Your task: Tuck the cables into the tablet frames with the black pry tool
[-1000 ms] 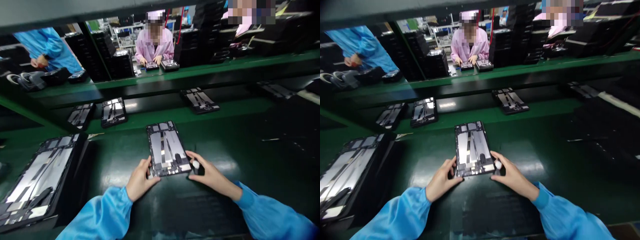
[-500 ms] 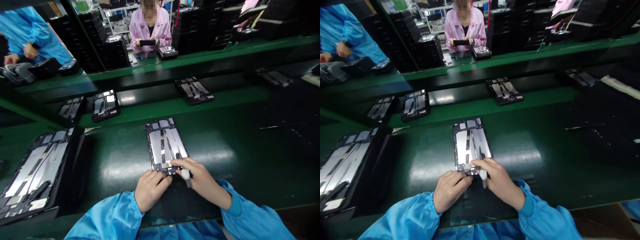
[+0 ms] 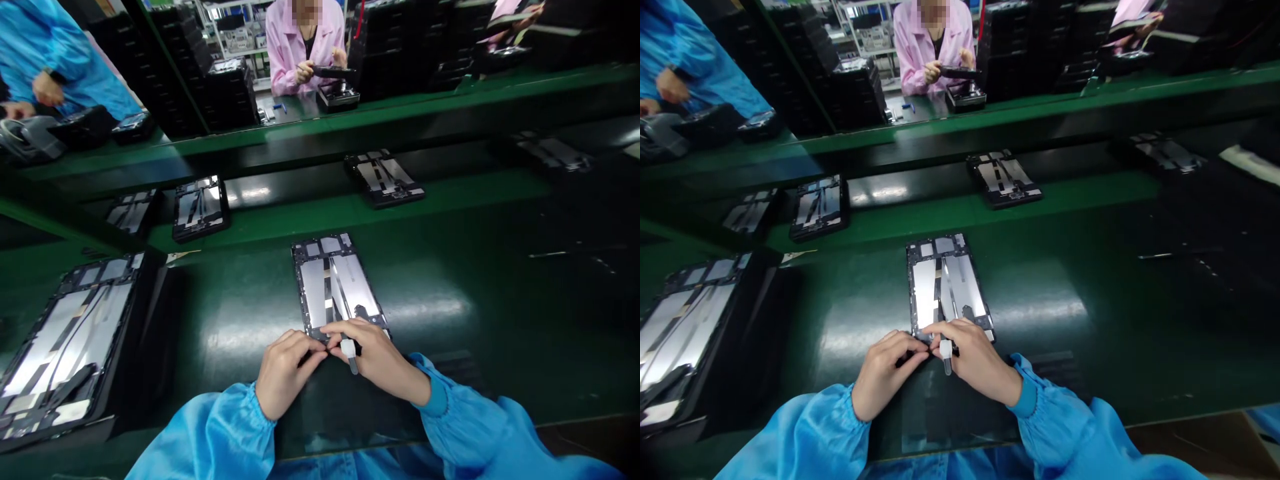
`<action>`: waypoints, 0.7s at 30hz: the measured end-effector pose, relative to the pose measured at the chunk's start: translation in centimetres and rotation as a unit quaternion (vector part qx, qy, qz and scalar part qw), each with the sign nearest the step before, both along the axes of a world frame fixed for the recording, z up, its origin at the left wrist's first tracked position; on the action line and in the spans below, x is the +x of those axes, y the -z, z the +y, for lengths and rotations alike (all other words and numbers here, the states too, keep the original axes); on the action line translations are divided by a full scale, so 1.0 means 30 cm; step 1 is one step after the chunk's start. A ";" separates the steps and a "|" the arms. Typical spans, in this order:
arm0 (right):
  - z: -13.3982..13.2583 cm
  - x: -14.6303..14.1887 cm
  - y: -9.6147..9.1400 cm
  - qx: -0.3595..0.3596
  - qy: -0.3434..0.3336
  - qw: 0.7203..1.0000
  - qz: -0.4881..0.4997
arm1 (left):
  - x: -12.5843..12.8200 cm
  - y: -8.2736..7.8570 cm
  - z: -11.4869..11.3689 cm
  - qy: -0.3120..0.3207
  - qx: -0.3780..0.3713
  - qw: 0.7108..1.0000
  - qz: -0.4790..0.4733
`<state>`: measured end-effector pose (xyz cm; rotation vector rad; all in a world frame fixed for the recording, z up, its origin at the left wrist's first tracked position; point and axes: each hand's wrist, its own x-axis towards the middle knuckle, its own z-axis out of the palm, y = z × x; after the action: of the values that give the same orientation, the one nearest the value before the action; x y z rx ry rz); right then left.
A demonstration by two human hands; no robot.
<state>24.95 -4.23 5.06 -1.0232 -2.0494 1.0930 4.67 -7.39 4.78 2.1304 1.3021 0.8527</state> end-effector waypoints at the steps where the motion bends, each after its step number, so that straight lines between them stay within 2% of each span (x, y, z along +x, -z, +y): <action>1: -0.001 0.000 0.001 0.004 0.000 1.000 0.005 | -0.001 0.000 -0.001 -0.006 -0.017 1.000 0.002; 5: -0.007 -0.003 0.013 0.022 0.002 1.000 0.015 | 0.000 0.003 -0.008 -0.012 -0.043 0.999 0.012; 7: -0.012 -0.004 0.025 0.033 -0.003 0.999 0.016 | 0.000 0.005 -0.016 -0.007 -0.008 0.999 0.039; 9: -0.018 -0.006 0.037 0.051 -0.012 0.999 0.010 | -0.008 0.005 -0.028 0.000 0.064 0.993 0.097; 11: -0.023 -0.008 0.044 0.074 -0.021 0.997 -0.008 | -0.024 0.006 -0.043 0.021 0.139 0.976 0.167; 13: -0.026 -0.009 0.047 0.091 -0.027 0.995 -0.025 | -0.045 0.006 -0.055 0.046 0.184 0.959 0.212; 21: -0.029 -0.007 0.062 0.056 -0.002 0.998 0.003 | -0.091 -0.002 -0.036 0.104 0.216 0.935 0.260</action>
<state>24.74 -5.11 3.22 -0.9594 -2.0830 0.9705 1.95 -8.48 4.84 2.9305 1.1593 0.5344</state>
